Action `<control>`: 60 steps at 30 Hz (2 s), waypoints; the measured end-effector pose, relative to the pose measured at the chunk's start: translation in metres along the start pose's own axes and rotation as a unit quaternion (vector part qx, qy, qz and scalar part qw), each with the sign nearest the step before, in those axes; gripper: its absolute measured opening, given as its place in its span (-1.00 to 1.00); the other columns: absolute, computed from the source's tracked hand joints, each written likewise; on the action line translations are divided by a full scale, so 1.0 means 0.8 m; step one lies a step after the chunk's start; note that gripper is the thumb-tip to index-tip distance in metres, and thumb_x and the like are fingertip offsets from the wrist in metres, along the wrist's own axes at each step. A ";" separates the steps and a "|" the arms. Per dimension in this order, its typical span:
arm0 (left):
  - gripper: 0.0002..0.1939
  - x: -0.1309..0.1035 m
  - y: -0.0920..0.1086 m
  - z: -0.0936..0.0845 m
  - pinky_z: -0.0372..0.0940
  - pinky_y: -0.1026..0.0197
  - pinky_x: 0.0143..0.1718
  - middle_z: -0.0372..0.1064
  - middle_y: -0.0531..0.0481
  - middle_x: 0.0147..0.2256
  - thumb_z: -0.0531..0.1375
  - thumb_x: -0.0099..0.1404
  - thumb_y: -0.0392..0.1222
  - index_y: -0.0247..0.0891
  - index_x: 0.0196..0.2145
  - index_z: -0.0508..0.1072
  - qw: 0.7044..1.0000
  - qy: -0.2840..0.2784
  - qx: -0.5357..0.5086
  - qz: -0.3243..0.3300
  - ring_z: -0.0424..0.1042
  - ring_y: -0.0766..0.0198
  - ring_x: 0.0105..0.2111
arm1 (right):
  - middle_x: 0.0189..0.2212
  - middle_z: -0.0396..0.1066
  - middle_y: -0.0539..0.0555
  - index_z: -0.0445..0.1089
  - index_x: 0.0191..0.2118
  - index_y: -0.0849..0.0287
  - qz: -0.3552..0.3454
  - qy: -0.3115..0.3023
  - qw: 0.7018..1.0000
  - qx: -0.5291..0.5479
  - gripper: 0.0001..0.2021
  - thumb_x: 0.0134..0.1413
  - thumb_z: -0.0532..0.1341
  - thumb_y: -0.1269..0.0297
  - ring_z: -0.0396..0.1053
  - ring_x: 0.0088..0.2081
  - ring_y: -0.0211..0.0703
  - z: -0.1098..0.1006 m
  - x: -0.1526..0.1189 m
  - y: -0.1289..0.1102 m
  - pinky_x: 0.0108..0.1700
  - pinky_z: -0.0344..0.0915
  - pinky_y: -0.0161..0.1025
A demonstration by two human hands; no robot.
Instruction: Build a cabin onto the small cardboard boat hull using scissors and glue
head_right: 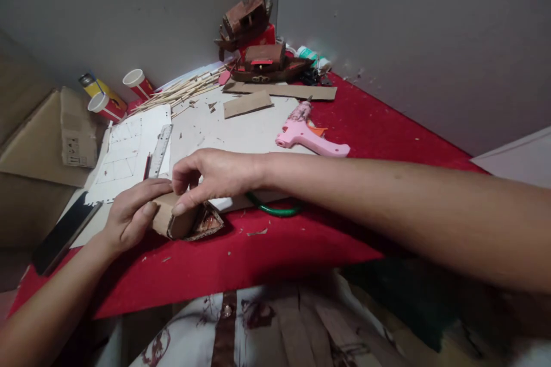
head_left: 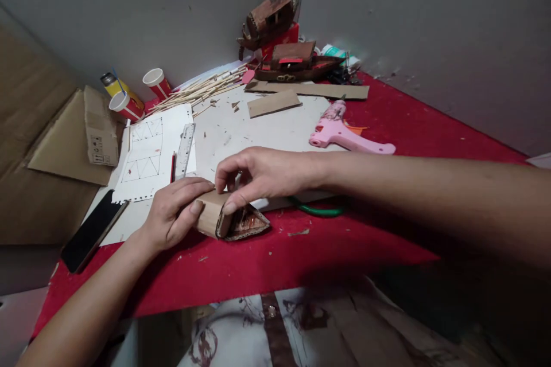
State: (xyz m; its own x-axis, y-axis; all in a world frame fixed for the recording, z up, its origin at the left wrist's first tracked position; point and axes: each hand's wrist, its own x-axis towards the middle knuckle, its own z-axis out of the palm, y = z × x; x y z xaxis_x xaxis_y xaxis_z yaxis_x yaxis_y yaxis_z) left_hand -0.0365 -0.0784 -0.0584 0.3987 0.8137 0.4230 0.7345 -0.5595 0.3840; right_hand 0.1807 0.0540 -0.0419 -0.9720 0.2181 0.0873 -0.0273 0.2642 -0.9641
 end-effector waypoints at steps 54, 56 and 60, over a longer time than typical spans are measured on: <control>-0.42 0.031 0.043 -0.020 0.45 0.05 -0.09 0.57 -0.10 -0.03 0.00 0.43 0.27 -0.10 0.19 0.42 0.816 0.253 -0.402 -0.329 0.55 0.07 -0.09 | -0.09 0.57 0.08 0.31 0.14 0.10 -0.029 0.304 0.951 -0.039 -0.39 -0.06 0.43 0.23 0.53 -0.09 -0.04 0.076 -0.042 -0.020 -0.06 0.42 -0.16; -0.38 0.046 0.061 -0.006 0.43 -0.03 0.01 0.59 -0.09 -0.02 -0.06 0.43 0.32 -0.09 0.16 0.45 0.812 0.241 -0.427 -0.315 0.56 0.01 -0.04 | -0.11 0.57 0.09 0.30 0.15 0.11 -0.026 0.322 0.946 -0.022 -0.36 -0.08 0.44 0.23 0.53 -0.10 -0.01 0.077 -0.040 -0.029 -0.07 0.42 -0.14; -0.46 0.077 0.088 0.010 0.44 -0.02 0.03 0.64 -0.10 -0.16 -0.04 0.47 0.17 -0.20 0.09 0.51 0.693 0.347 -0.518 -0.363 0.61 0.03 -0.14 | -0.14 0.56 0.10 0.31 0.14 0.13 0.002 0.319 0.947 -0.038 -0.36 -0.10 0.45 0.22 0.51 -0.11 0.02 0.075 -0.041 -0.043 -0.10 0.40 -0.14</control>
State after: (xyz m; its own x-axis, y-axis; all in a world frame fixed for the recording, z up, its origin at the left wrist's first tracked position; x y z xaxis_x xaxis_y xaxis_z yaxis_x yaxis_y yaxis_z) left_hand 0.0443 -0.0662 -0.0120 -0.4938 0.8689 -0.0345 -0.3276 -0.1492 0.9330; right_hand 0.1992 -0.0186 -0.0268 -0.6334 0.7356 0.2402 0.0169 0.3235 -0.9461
